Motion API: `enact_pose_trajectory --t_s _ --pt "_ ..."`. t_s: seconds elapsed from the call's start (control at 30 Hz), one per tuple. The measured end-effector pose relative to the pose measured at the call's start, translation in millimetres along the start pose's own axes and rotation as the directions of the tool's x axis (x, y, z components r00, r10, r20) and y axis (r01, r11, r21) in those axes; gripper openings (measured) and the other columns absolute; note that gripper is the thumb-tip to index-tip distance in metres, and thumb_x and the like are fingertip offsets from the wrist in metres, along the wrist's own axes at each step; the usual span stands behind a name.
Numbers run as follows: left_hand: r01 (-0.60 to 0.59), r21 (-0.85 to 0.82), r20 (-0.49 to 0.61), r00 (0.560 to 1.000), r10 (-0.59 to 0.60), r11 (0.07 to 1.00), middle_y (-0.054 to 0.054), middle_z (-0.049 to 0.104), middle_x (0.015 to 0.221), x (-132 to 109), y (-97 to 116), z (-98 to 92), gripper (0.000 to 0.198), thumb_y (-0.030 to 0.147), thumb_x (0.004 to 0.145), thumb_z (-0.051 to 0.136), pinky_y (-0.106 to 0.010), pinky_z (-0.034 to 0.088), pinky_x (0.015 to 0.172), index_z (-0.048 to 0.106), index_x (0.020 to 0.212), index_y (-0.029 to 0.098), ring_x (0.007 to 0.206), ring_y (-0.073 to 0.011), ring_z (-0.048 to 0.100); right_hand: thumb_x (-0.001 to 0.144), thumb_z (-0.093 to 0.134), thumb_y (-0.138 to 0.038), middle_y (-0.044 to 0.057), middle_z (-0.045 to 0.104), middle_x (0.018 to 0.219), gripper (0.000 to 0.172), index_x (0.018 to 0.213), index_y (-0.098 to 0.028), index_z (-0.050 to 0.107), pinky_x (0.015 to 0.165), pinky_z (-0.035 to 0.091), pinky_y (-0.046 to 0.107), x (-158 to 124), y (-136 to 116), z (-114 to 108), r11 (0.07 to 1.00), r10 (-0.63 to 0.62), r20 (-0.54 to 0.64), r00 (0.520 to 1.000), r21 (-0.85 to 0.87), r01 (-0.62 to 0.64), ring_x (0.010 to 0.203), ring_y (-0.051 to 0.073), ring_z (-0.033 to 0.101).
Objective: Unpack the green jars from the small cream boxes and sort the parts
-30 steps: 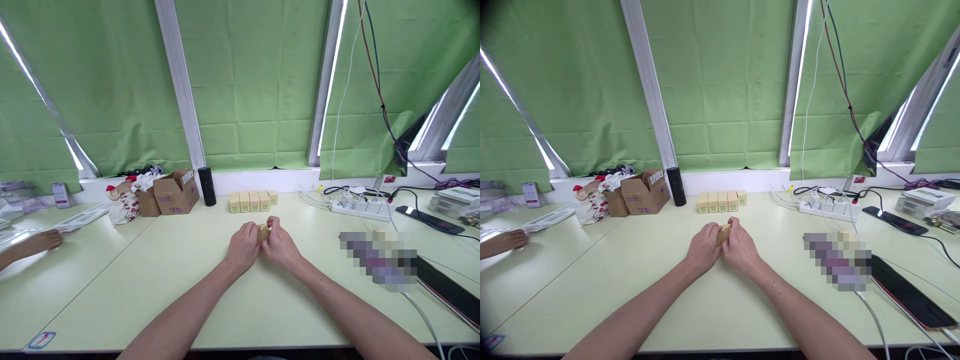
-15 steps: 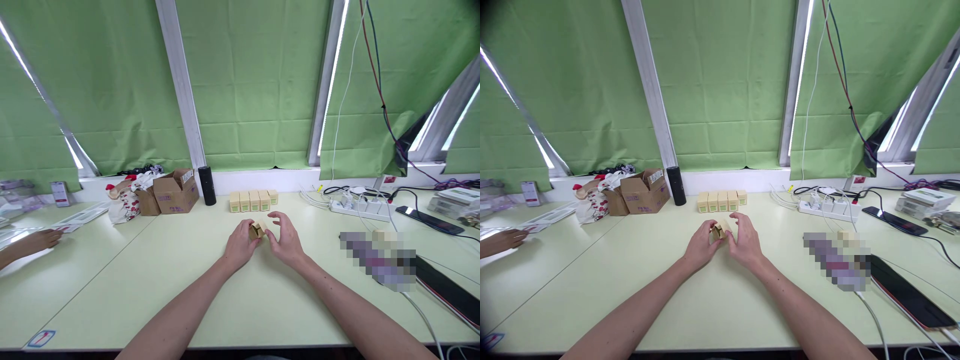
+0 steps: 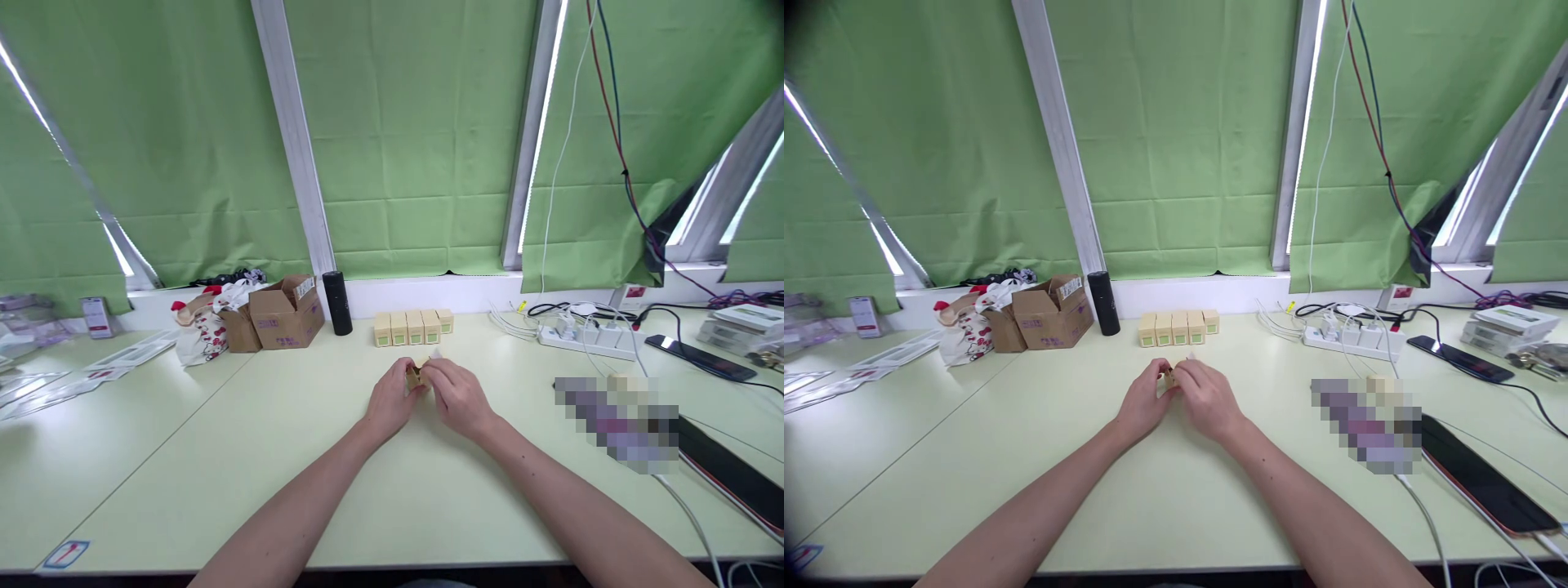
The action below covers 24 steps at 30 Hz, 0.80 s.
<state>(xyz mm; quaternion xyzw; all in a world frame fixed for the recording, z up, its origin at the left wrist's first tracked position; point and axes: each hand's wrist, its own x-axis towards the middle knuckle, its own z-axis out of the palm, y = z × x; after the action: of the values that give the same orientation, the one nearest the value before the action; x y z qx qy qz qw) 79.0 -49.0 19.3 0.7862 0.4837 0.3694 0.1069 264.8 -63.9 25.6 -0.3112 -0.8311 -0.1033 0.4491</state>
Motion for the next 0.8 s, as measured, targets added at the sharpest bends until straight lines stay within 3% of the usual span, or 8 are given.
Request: enact_pose_trajectory --t_s 0.2,0.37,0.5,0.8 --pt "-0.049 0.007 -0.028 0.998 0.049 0.999 -0.004 0.067 0.119 -0.2 -2.0 2.9 0.034 0.027 0.092 0.066 -0.039 0.054 0.089 0.050 0.122 0.027 0.104 -0.0227 0.067 0.098 0.039 -0.007 0.012 0.070 0.118 0.038 0.127 -0.022 0.059 0.092 0.058 0.043 -2.9 20.7 -3.5 0.979 0.191 -0.099 0.976 -0.057 -0.198 0.115 0.028 0.064" --pt "-0.049 0.020 -0.013 0.999 0.050 0.999 -0.004 0.068 0.119 0.0 -2.2 3.3 0.033 0.027 0.093 0.067 -0.041 0.055 0.089 0.051 0.122 0.026 0.104 -0.0233 0.068 0.096 0.041 -0.005 0.013 0.067 0.125 0.041 0.127 -0.021 0.061 0.093 0.057 0.046 -4.0 23.7 0.8 0.967 0.213 -0.023 0.977 -0.137 -0.214 0.116 0.029 0.063" --pt "-0.065 0.004 -0.018 0.998 0.065 0.998 -0.007 0.066 0.129 0.6 -5.0 4.9 0.040 0.029 0.096 0.064 -0.044 0.055 0.096 0.049 0.133 0.026 0.114 -0.0248 0.066 0.092 0.044 -0.001 0.013 0.065 0.128 0.044 0.127 -0.022 0.062 0.088 0.059 0.045 -7.2 25.4 5.1 0.958 0.239 0.046 0.970 -0.176 -0.228 0.117 0.029 0.062" --pt "-0.043 -0.075 -0.014 0.999 0.042 0.996 -0.012 0.059 0.143 0.8 -10.9 8.7 0.063 0.029 0.097 0.063 -0.048 0.051 0.106 0.036 0.154 0.026 0.126 -0.0271 0.061 0.094 0.048 -0.003 0.013 0.064 0.126 0.032 0.112 -0.023 0.065 0.082 0.058 0.041 -5.6 20.2 3.2 0.963 0.232 0.058 0.971 -0.154 -0.221 0.118 0.030 0.059"
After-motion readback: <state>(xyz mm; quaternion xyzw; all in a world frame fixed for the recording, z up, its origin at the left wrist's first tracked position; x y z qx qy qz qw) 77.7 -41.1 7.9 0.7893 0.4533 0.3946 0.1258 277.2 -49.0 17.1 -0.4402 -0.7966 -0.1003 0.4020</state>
